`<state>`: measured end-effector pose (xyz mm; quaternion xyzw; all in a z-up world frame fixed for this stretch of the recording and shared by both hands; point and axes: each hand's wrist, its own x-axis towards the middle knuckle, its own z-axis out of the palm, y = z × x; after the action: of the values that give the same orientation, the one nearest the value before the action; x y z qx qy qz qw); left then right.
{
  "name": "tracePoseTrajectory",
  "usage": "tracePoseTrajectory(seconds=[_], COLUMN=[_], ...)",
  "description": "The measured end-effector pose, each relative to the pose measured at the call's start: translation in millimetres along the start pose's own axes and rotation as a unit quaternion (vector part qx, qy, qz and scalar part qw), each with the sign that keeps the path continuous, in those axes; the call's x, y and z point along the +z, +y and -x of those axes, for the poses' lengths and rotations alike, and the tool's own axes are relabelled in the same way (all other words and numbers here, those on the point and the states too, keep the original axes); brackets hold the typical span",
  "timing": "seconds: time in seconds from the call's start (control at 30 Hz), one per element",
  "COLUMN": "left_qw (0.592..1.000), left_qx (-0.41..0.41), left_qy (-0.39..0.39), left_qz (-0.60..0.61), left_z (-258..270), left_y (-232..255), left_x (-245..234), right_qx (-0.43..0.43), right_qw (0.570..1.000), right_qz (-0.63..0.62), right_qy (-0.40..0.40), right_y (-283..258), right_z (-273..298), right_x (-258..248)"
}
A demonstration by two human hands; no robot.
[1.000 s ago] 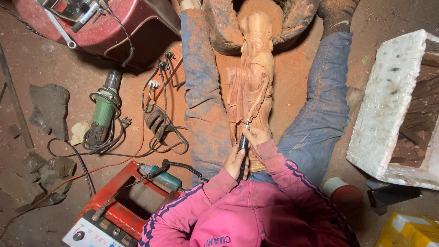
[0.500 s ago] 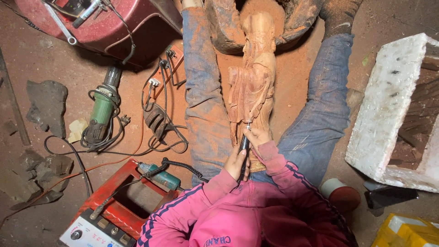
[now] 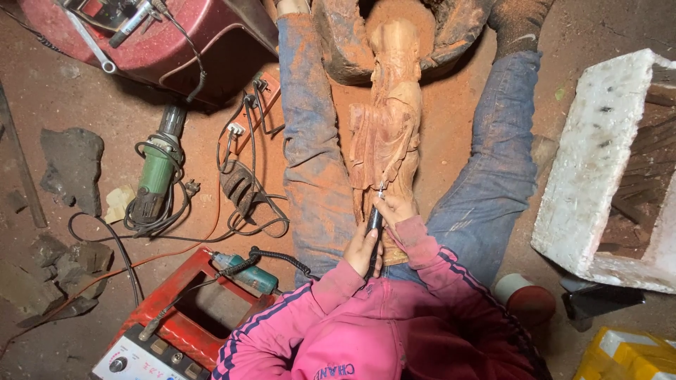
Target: Carving intricate details into a wooden statue using a handheld rotary tool
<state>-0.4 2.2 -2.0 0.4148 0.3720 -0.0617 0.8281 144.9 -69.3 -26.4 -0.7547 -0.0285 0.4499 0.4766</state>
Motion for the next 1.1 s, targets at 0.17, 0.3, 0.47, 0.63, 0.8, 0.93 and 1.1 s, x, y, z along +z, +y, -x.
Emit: tracePoseTrajectory(seconds=[0.17,0.3,0.47,0.63,0.8,0.93,1.1], left_qw=[1.000,1.000,1.000,0.999,0.999,0.998,0.998], left_qx=[0.001,-0.004,-0.004,-0.012,-0.013,-0.007,-0.021], left_qy=[-0.010,-0.003,-0.015,-0.018,-0.016,-0.017,-0.018], left_qz=[-0.022,-0.021,-0.015,-0.041,-0.041,-0.067,-0.057], left_z=[-2.9,-0.8,-2.2,-1.3,-1.3,-4.3,-2.1], left_y=[6.2,13.0,9.3,19.0,19.9,21.2,28.7], left_x=[-4.4,-1.1,-8.7,-10.8,-10.6,-14.2,-13.1], right_qx=[0.003,-0.001,0.002,0.010,0.007,-0.003,-0.005], right_qw=[1.000,1.000,1.000,1.000,1.000,1.000,0.999], right_qz=[-0.023,0.006,0.014,-0.011,-0.019,-0.008,-0.051], right_qy=[0.003,0.002,0.004,0.013,0.013,0.020,0.014], right_y=[-35.0,-36.4,-26.9,-45.5,-40.4,-35.8,-45.7], right_z=[13.3,16.3,11.2,17.9,16.1,9.4,10.7], right_x=[-1.5,-1.7,0.0,1.9,3.9,4.5,7.4])
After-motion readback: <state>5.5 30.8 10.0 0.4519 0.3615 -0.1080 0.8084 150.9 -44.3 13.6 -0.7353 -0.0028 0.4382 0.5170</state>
